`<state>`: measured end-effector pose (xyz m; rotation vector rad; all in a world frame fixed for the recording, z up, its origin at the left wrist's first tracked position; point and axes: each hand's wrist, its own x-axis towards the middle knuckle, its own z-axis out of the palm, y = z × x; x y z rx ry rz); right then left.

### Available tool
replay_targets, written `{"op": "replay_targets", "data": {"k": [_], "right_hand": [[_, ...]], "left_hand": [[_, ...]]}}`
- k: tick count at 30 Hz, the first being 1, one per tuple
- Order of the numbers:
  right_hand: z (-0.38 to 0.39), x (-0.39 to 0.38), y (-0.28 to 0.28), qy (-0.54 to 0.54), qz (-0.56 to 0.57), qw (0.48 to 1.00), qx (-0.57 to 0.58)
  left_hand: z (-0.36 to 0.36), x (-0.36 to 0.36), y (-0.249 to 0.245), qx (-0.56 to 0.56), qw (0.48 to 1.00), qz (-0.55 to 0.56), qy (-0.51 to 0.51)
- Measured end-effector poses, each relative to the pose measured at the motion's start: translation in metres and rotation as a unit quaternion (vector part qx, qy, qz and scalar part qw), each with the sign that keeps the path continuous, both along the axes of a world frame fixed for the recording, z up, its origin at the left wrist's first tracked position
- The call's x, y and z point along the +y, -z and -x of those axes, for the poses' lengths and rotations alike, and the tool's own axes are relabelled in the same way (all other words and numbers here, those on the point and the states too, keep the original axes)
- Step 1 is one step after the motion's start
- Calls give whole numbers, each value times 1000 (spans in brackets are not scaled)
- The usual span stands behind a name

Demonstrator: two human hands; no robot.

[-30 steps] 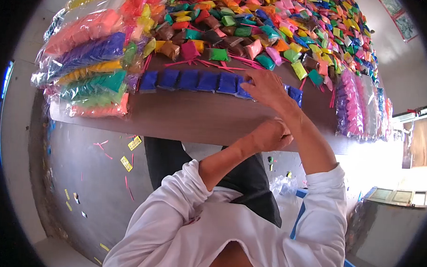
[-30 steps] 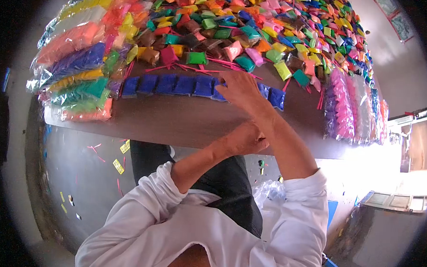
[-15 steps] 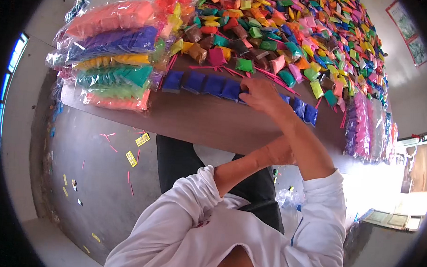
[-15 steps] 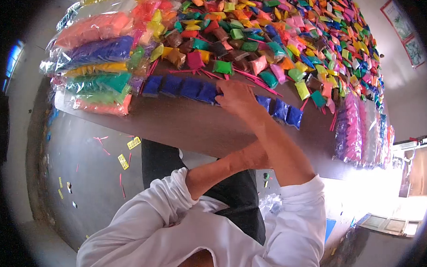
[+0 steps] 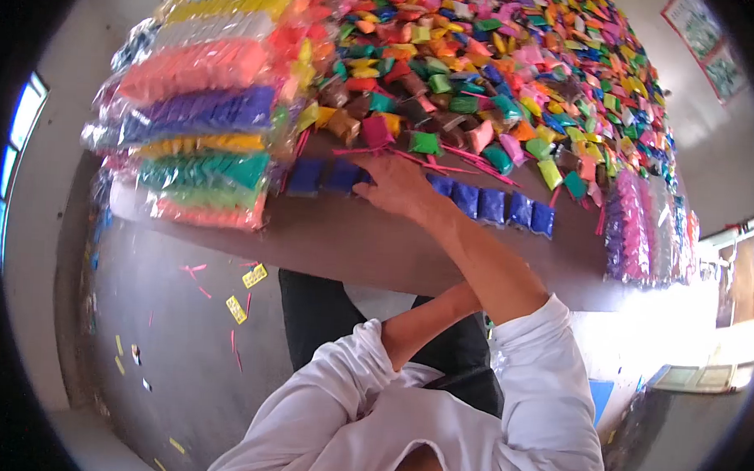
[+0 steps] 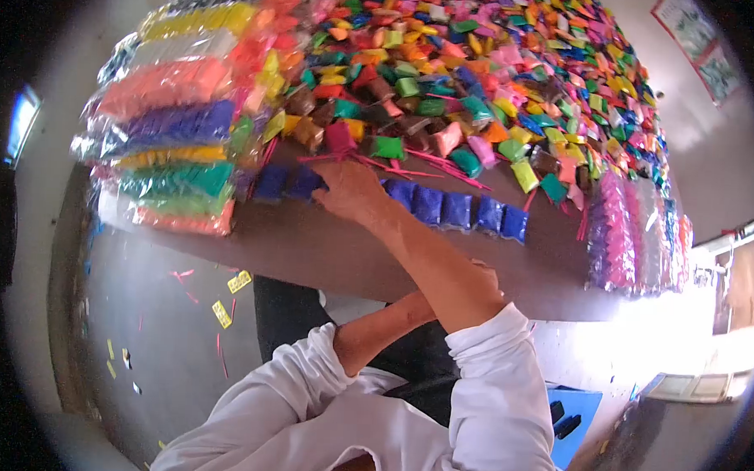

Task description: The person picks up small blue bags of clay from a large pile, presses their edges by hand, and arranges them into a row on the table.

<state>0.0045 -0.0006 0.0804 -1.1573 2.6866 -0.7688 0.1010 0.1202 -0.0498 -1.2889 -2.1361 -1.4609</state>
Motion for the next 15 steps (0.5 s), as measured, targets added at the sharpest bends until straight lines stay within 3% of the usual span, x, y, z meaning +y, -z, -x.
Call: {"op": "replay_targets", "data": {"k": [2,4,7,9,10,15], "right_hand": [[-7,21,-19,35,23,999,-24],[-14,51,-34,62,66,996,-10],[-15,123,-22,129,143,973,131],[-14,178,-22,247,114,957,103],[-18,205,-24,264,65,951,146],[-35,275,8,295,-58,923,238]], "left_hand": [[-3,2,-14,-82,994,-65,33],[-11,-19,-62,-208,970,-103,76],[-5,-5,-56,-115,987,-109,27],[0,-12,-58,-126,991,5,35],[0,-16,-58,-134,988,62,36],[-9,-16,-70,-109,994,22,-11]]}}
